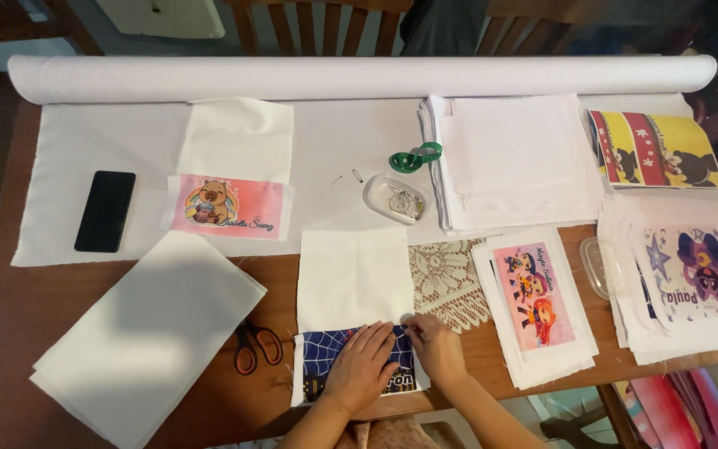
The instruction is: Aligning and pinning small printed fabric pieces onto a larger white fabric roll for preparation.
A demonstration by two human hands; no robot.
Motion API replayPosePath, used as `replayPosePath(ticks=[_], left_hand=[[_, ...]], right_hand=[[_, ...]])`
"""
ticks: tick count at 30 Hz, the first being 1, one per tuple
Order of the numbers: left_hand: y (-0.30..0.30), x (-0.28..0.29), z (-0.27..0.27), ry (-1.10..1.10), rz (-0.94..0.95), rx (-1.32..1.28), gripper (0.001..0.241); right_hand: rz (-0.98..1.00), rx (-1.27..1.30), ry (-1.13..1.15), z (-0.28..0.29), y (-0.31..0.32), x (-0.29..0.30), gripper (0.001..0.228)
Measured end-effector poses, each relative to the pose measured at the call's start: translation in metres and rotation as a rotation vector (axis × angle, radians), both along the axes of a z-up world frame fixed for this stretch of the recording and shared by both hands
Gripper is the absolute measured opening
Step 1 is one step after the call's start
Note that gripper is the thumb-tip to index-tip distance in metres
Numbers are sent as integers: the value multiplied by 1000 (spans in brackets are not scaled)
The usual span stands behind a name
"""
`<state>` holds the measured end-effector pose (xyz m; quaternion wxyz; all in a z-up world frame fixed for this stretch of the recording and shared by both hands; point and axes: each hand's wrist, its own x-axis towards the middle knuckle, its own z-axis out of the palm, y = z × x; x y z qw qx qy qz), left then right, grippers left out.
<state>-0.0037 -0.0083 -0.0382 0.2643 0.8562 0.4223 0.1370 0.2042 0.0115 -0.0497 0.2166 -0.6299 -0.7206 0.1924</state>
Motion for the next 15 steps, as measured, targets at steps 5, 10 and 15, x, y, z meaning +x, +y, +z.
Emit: replayPosePath(ticks=[5,10,15], left_hand=[[0,1,-1,42,-30,23,61],[1,2,0,49,-37,59,61],[2,2,6,50,-47,66,61]], right_hand=[[-73,-10,-15,-13,-7,7,11],[-66,18,-36,-1,-7,1,11],[27,375,-344,23,-23,-14,29]])
